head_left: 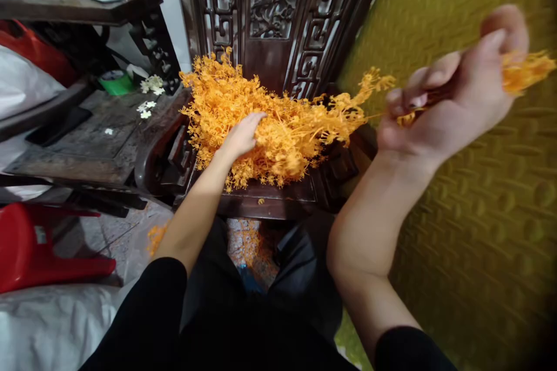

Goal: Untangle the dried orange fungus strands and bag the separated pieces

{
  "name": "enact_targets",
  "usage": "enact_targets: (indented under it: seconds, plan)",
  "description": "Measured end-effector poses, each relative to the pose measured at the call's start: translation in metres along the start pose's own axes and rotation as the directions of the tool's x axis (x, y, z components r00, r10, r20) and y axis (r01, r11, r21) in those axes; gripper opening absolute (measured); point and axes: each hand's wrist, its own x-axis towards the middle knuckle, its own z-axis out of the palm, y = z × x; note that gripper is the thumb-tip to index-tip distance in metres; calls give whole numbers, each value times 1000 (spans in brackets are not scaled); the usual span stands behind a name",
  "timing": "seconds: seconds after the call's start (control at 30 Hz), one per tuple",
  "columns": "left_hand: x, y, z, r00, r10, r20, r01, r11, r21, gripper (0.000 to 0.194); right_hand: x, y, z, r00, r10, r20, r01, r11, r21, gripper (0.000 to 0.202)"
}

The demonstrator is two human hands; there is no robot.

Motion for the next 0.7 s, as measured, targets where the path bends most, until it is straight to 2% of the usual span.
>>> enact_targets:
  seconds: [0.07,0.1,0.13,0.17,0.23,0.27,0.3,0.33,0.4,0.43,0.47,0.5,0.53,0.57,0.6,0.63,0.67,0.7]
  plan:
    - [-2,0,-11,993,-55,-108,61,997,50,57,5,22,-8,995,-48,83,67,968,-240,18]
    - [-3,2,-16,984,-83,-156,97,992,82,49,7,35,-11,984,-39,171,102,921,-375,20]
    - [-4,6,-20,975,-108,-195,132,985,115,42,7,50,-12,955,28,294,132,851,-508,26]
    - [-5,10,-22,967,-127,-219,161,976,148,37,5,63,-11,909,135,394,153,772,-618,37]
    - [-6,19,-20,967,-145,-212,190,959,210,33,-3,83,-5,759,362,542,224,637,-738,69]
    - [-6,23,-16,971,-153,-182,194,952,237,33,-9,87,-1,694,414,589,272,606,-747,81]
    - [-6,26,-10,976,-164,-144,197,946,258,35,-16,86,3,657,423,624,319,594,-738,89]
    - [-6,28,-4,978,-180,-102,201,941,272,37,-23,81,7,650,396,649,362,589,-722,90]
    - [-7,30,9,975,-221,-29,220,935,278,41,-43,63,9,677,306,669,443,557,-703,75]
    - [-6,31,14,970,-241,-7,234,933,275,43,-54,52,8,689,270,673,481,525,-702,59]
    - [-6,31,17,966,-258,3,247,930,272,43,-68,42,4,680,255,688,514,503,-695,37]
    - [-5,32,19,963,-269,2,259,927,273,43,-83,35,-1,635,296,714,527,510,-680,21]
    - [-3,32,20,960,-279,-7,270,923,276,43,-99,32,-8,545,400,737,531,516,-672,17]
    - [-2,32,19,957,-288,-18,282,918,280,42,-116,32,-16,357,556,751,544,530,-651,17]
    - [0,32,19,954,-298,-27,293,913,284,42,-132,37,-24,144,701,698,570,518,-638,18]
    - [2,32,19,952,-305,-35,302,909,289,42,-148,45,-31,-19,813,582,613,469,-636,24]
    - [4,33,19,950,-311,-38,308,906,292,41,-161,55,-36,-75,856,512,635,436,-637,27]
    - [5,33,20,947,-318,-36,314,903,294,40,-173,66,-40,-97,882,461,650,407,-641,30]
